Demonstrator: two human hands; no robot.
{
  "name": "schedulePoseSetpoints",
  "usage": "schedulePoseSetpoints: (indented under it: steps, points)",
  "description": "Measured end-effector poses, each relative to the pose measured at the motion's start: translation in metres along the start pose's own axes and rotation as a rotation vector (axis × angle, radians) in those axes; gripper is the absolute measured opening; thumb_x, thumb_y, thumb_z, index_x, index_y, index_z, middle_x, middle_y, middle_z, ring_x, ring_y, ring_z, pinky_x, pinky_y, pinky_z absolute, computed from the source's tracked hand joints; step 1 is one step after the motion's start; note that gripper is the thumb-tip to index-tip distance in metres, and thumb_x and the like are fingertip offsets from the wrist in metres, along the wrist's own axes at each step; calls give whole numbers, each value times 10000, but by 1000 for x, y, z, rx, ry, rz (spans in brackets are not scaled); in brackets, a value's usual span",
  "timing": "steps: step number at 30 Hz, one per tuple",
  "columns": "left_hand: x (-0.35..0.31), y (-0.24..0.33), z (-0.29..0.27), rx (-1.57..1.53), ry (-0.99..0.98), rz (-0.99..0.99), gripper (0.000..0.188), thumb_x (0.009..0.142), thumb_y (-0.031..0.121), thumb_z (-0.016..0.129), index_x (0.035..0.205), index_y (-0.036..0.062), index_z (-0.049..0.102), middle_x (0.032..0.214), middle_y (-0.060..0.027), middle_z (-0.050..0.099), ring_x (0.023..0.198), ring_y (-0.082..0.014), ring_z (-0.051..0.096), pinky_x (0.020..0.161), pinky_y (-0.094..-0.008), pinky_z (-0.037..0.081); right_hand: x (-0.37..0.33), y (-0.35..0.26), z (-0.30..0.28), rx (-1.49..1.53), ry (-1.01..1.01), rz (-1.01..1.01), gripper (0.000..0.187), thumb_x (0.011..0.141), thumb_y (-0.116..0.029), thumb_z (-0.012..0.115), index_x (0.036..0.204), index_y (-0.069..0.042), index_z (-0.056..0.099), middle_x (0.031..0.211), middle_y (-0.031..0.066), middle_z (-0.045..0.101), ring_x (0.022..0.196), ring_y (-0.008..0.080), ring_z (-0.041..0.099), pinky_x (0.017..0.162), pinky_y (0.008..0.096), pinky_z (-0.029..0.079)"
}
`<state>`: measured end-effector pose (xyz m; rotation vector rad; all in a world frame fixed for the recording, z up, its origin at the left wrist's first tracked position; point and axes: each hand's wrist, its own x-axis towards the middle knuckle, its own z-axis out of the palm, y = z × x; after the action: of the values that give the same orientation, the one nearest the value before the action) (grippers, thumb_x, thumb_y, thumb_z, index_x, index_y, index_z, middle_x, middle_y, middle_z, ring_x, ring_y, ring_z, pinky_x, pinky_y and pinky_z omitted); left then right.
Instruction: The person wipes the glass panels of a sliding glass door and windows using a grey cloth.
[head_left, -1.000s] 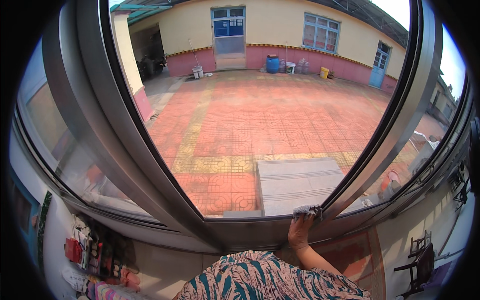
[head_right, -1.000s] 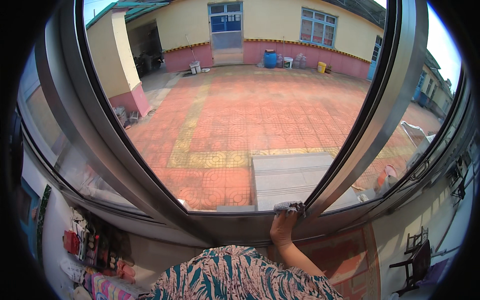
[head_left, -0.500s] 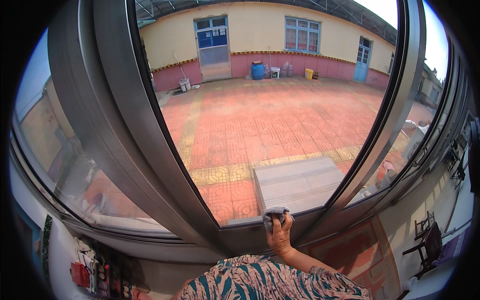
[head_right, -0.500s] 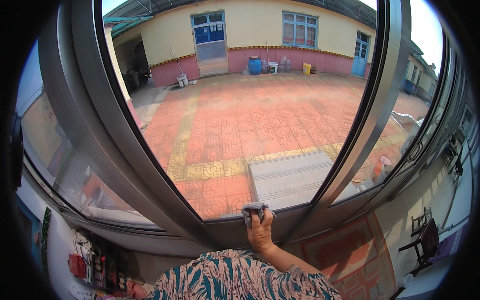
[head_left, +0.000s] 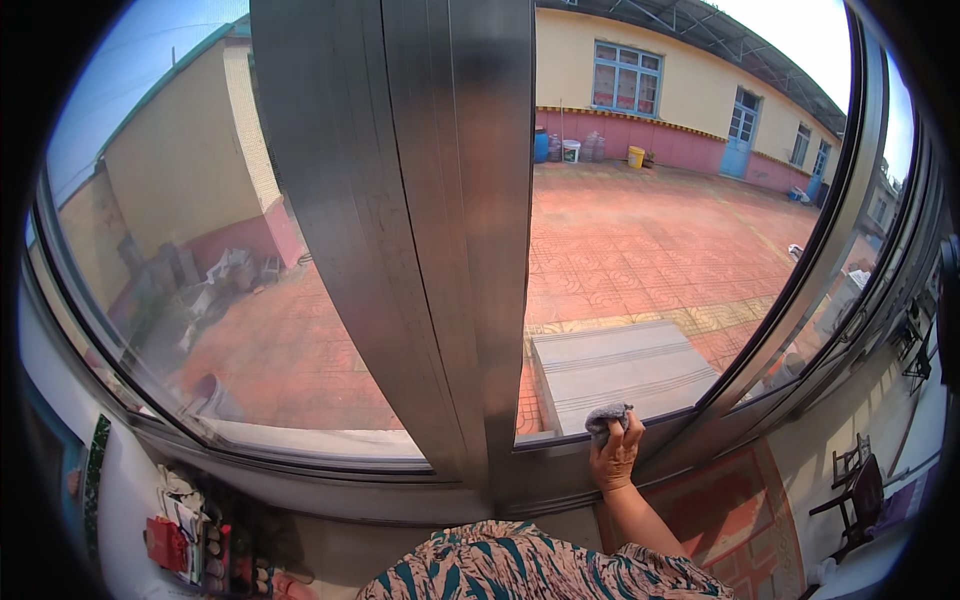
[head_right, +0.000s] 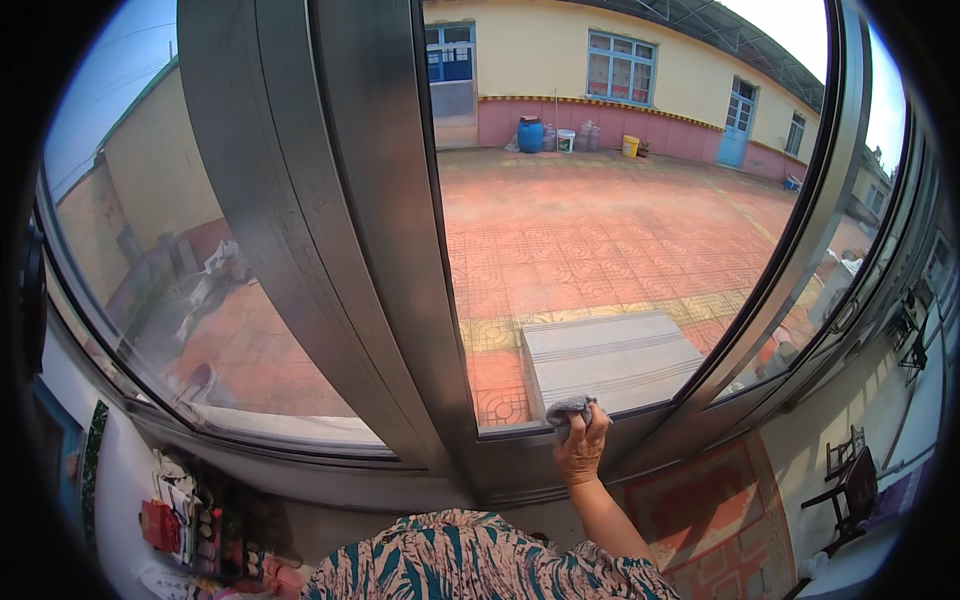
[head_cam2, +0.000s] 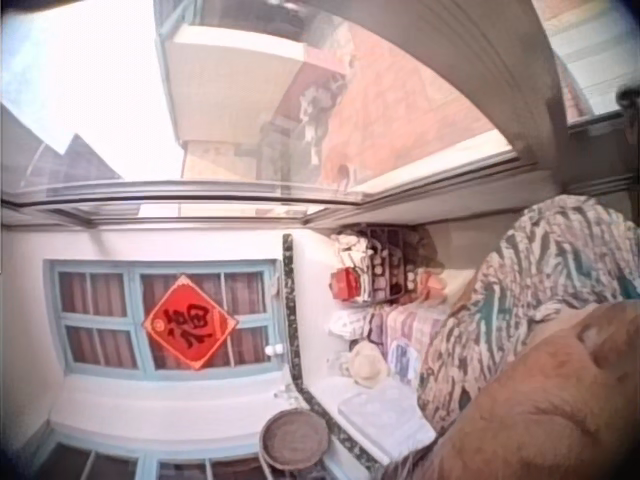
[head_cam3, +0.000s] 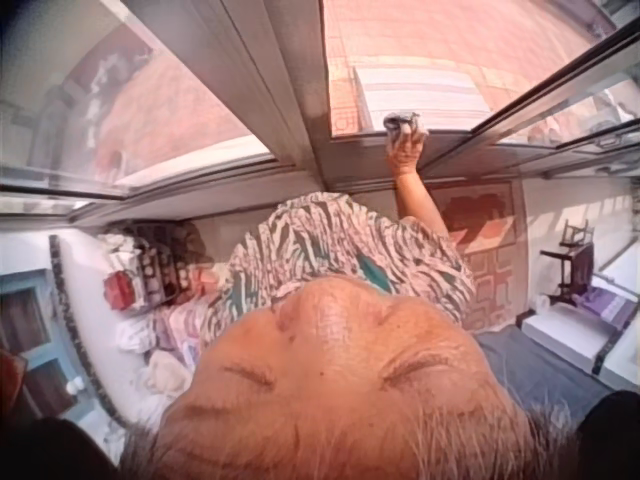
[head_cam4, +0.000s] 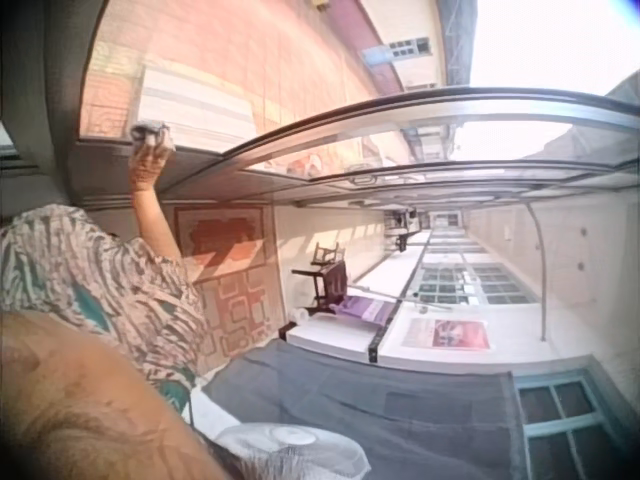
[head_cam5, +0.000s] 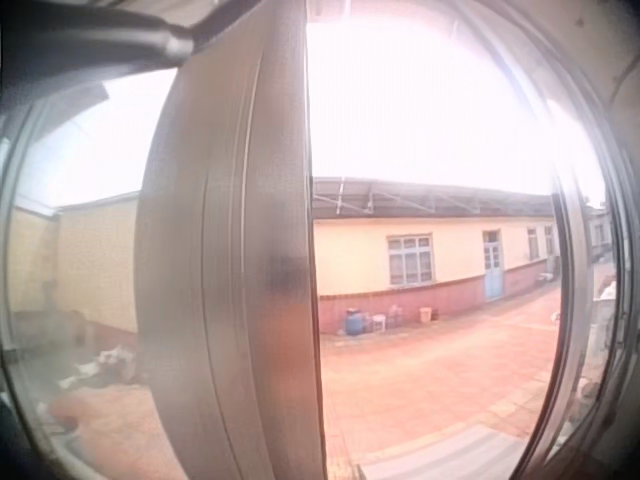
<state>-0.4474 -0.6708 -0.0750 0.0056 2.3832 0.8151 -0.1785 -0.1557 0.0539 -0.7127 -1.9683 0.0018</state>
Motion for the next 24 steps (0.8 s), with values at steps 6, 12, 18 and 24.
schedulePoseSetpoints:
  steps: [6,12,18,24]
  points:
    - [18,-17,-14,-7,-38,-13,299,880,113,585,1152,-6,546,1050,-172,594,960,-278,592,823,-387,472,28,47,-2,66,289,800,546,756,99,510,1272,60,334,1182,265,373,1105,453,425,997,470,327]
    - [29,-13,-17,5,-95,6,324,888,110,583,1186,-9,536,1084,-181,591,990,-287,591,845,-394,472,51,-115,10,270,136,264,633,743,29,522,1351,69,348,1303,326,243,1207,488,282,1036,554,237]
    - [36,4,-12,5,-139,55,350,896,106,582,1220,-12,525,1118,-190,588,1021,-296,590,867,-400,472,180,-130,-34,44,358,-220,472,787,-49,520,1254,18,528,1263,241,377,1143,406,369,983,497,305]
    - [44,-7,8,-20,-163,80,376,904,102,581,1254,-16,514,1152,-198,586,1051,-305,589,889,-407,472,270,-22,-97,-132,678,24,512,811,83,448,1319,13,441,1212,222,417,1121,358,437,957,439,359]
